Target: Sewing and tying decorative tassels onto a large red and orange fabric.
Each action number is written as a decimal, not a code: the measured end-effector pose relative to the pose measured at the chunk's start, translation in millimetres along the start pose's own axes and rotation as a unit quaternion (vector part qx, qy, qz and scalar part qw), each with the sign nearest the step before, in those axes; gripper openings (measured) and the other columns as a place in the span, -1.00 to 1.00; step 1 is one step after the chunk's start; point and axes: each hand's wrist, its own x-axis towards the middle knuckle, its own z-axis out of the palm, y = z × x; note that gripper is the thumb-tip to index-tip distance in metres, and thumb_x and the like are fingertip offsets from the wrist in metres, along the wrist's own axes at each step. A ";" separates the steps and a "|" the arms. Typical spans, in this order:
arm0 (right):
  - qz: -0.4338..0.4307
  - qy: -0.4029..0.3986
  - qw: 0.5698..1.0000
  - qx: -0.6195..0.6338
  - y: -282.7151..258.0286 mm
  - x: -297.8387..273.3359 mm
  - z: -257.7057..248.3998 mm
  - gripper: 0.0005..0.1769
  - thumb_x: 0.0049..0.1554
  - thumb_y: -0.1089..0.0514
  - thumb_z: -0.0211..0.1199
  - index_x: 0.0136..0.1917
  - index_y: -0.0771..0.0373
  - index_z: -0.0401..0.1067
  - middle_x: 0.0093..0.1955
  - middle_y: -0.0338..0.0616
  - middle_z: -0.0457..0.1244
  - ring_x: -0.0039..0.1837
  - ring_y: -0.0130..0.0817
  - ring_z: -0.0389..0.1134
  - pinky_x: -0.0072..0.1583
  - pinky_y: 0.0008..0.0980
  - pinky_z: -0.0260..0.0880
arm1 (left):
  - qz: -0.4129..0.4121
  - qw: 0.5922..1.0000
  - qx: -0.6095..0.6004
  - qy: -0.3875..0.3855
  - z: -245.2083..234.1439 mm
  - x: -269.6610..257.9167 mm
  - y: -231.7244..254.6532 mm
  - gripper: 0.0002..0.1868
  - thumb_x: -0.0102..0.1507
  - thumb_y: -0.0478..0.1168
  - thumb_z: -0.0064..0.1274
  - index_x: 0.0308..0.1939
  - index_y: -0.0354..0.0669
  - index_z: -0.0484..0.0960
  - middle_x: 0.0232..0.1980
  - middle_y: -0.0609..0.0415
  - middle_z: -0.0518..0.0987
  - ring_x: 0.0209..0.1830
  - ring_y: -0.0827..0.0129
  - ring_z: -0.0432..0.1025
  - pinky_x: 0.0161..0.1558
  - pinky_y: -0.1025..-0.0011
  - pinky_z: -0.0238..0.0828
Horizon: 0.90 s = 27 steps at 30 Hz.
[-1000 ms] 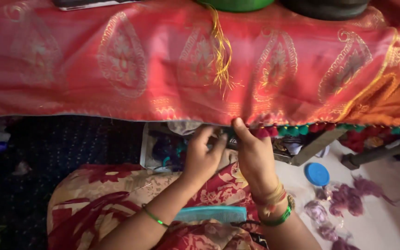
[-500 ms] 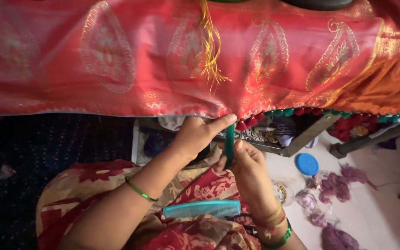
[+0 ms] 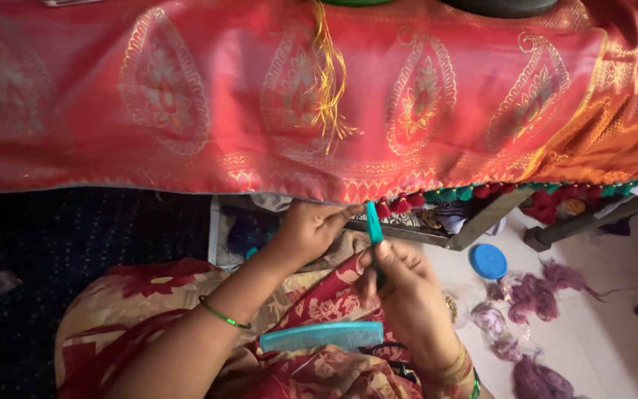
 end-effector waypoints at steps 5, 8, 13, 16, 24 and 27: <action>0.060 -0.023 0.993 0.096 60.1 0.4 -1.5 -0.67 0.33 0.02 0.02 -0.12 0.30 0.39 -0.45 -0.16 0.26 -0.42 -0.35 0.29 -0.24 -0.33 0.37 | 0.057 0.976 0.203 0.046 7.0 6.9 30.0 -0.82 0.39 -0.23 0.10 0.03 -0.14 0.72 -0.25 -0.09 0.65 -0.28 0.31 0.54 -0.20 0.33 0.44; 0.084 -0.016 0.993 0.087 91.3 11.0 -17.5 -0.66 0.35 0.00 0.01 -0.11 0.28 0.38 -0.41 -0.17 0.26 -0.36 -0.37 0.28 -0.20 -0.36 0.33 | -0.087 0.993 0.041 0.061 24.0 3.4 23.9 -0.81 0.42 -0.22 0.04 -0.03 -0.20 0.73 -0.37 -0.02 0.59 -0.44 0.41 0.44 -0.27 0.37 0.43; 0.033 0.001 0.991 -0.132 76.1 43.1 -46.1 -0.55 0.37 -0.10 0.02 -0.11 0.32 0.41 -0.39 -0.16 0.30 -0.32 -0.35 0.33 -0.17 -0.39 0.37 | -0.246 0.891 -0.376 0.069 38.8 -2.4 9.2 -0.76 0.48 -0.24 -0.05 0.00 -0.35 0.67 -0.36 0.18 0.50 -0.47 0.62 0.29 -0.32 0.54 0.34; -0.047 0.057 0.991 -0.111 48.9 69.9 -42.6 -0.58 0.25 -0.10 0.03 0.24 0.13 0.45 -0.10 -0.37 0.34 -0.17 -0.59 0.20 -0.16 -0.55 0.15 | -0.232 0.889 -0.383 0.101 46.0 -2.5 8.7 -0.77 0.47 -0.26 -0.07 -0.01 -0.35 0.64 -0.35 0.20 0.49 -0.48 0.67 0.22 -0.43 0.61 0.14; -0.242 0.104 0.953 -0.153 4.2 67.7 28.2 -0.86 0.32 0.13 0.23 0.06 0.24 0.42 -0.08 -0.41 0.27 -0.05 -0.69 0.24 -0.02 -0.54 0.28 | -0.129 0.975 -0.083 0.160 20.8 -4.5 46.9 -0.77 0.38 -0.20 0.03 -0.03 -0.32 0.62 -0.18 0.19 0.62 -0.19 0.58 0.47 -0.12 0.56 0.41; -0.153 0.182 0.963 -0.124 50.3 67.6 -9.3 -0.73 0.41 0.12 0.26 -0.09 0.32 0.49 -0.25 -0.37 0.12 -0.25 -0.61 -0.02 -0.25 -0.48 -0.09 | -0.209 0.974 -0.040 0.076 0.5 6.6 40.9 -0.71 0.38 -0.14 0.10 -0.20 -0.33 0.75 -0.30 0.16 0.71 -0.25 0.52 0.54 -0.12 0.53 0.42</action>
